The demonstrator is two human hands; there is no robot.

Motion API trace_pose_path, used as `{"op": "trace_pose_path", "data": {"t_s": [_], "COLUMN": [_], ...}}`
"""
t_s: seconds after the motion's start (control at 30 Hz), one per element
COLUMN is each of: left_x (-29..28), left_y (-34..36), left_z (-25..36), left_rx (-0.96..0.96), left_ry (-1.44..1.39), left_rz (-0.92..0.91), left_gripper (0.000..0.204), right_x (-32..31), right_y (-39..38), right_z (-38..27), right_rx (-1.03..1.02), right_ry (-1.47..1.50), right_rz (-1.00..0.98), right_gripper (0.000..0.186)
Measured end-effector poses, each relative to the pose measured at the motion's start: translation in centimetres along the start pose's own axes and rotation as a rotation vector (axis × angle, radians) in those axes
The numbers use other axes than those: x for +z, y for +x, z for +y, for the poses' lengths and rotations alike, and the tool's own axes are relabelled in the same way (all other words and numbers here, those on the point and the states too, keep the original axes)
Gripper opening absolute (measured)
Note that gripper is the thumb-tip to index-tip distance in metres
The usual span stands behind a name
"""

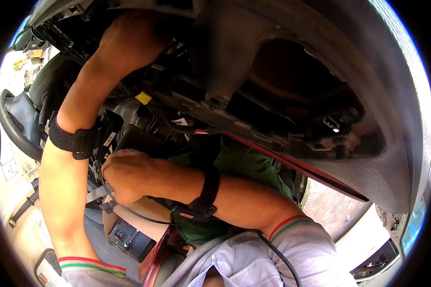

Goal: The person removes a dashboard bezel and an electronic component from a box, then manipulates wiring connectors and internal dashboard components by hand inside a vehicle.

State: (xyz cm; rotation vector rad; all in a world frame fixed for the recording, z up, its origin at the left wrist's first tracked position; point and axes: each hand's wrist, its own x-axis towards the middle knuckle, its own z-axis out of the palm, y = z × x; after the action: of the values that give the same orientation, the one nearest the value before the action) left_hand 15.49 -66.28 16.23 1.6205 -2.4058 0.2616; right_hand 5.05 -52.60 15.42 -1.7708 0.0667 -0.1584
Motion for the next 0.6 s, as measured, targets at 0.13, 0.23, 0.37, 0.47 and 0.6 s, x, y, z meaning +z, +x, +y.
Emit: {"op": "trace_pose_path", "data": {"t_s": [0.13, 0.23, 0.37, 0.47, 0.6], "left_x": [-1.0, -1.8, -0.3, -0.4, -0.5], "left_y": [2.5, 3.2, 1.4, 1.4, 1.4], "left_z": [1.4, 2.4, 0.2, 0.2, 0.6], "left_rx": [-0.110, -0.341, -0.218, -0.225, -0.199], "left_ry": [-0.376, -0.853, -0.358, -0.174, -0.136], "left_rz": [-0.054, -0.102, -0.225, -0.360, -0.356], "left_gripper": [0.024, 0.027, 0.029, 0.031, 0.028], "right_x": [-0.3, -0.4, 0.2, 0.7, 0.3], "right_y": [0.1, 0.2, 0.4, 0.3, 0.3], "right_z": [0.0, -0.2, 0.3, 0.7, 0.5], "right_rx": [0.037, 0.044, 0.013, -0.035, -0.015], "right_ry": [-0.063, -0.109, -0.086, -0.071, -0.079], "right_rz": [-0.067, -0.141, -0.091, 0.009, -0.033], "right_gripper": [0.026, 0.026, 0.028, 0.030, 0.033]}}
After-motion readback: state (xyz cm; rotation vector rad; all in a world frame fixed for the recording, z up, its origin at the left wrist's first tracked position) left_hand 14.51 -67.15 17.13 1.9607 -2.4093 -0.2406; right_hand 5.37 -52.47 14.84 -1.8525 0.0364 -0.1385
